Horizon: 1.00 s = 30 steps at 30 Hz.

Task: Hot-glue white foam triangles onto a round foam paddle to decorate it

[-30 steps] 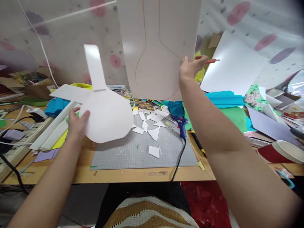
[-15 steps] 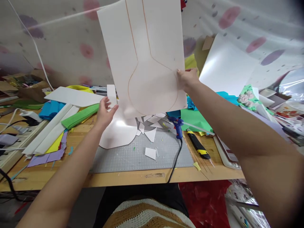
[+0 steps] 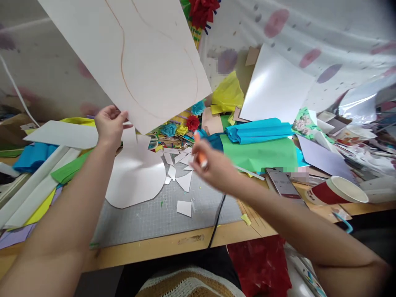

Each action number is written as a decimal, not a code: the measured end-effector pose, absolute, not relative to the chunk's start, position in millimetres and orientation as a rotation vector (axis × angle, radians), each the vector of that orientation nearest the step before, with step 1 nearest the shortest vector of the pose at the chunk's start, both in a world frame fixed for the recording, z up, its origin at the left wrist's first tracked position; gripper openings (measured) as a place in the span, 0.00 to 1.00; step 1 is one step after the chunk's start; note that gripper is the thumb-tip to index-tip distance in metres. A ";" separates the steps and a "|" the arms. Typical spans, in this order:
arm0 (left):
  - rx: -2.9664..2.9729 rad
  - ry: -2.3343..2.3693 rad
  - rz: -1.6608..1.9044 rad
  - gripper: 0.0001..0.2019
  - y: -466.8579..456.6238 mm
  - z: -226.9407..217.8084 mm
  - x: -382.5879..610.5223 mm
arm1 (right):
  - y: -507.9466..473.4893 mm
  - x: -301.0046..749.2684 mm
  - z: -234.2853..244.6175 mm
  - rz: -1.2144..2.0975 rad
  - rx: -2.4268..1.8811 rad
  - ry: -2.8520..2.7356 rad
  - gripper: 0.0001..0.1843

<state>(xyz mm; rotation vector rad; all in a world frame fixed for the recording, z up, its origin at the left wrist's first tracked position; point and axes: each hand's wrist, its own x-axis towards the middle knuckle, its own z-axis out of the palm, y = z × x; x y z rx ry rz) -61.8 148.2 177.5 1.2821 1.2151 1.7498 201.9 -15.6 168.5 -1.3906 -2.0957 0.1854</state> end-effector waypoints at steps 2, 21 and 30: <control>1.345 1.130 1.725 0.16 159.8 188.7 -38.6 | -33.3 186.0 124.5 0.253 -1.431 -2.325 0.09; 2.024 0.874 1.341 0.14 194.8 178.9 204.8 | -9.9 175.9 32.2 0.293 -1.278 -2.466 0.13; 2.141 1.163 1.011 0.13 205.6 179.2 286.6 | -4.2 174.9 27.6 0.400 -1.279 -2.462 0.10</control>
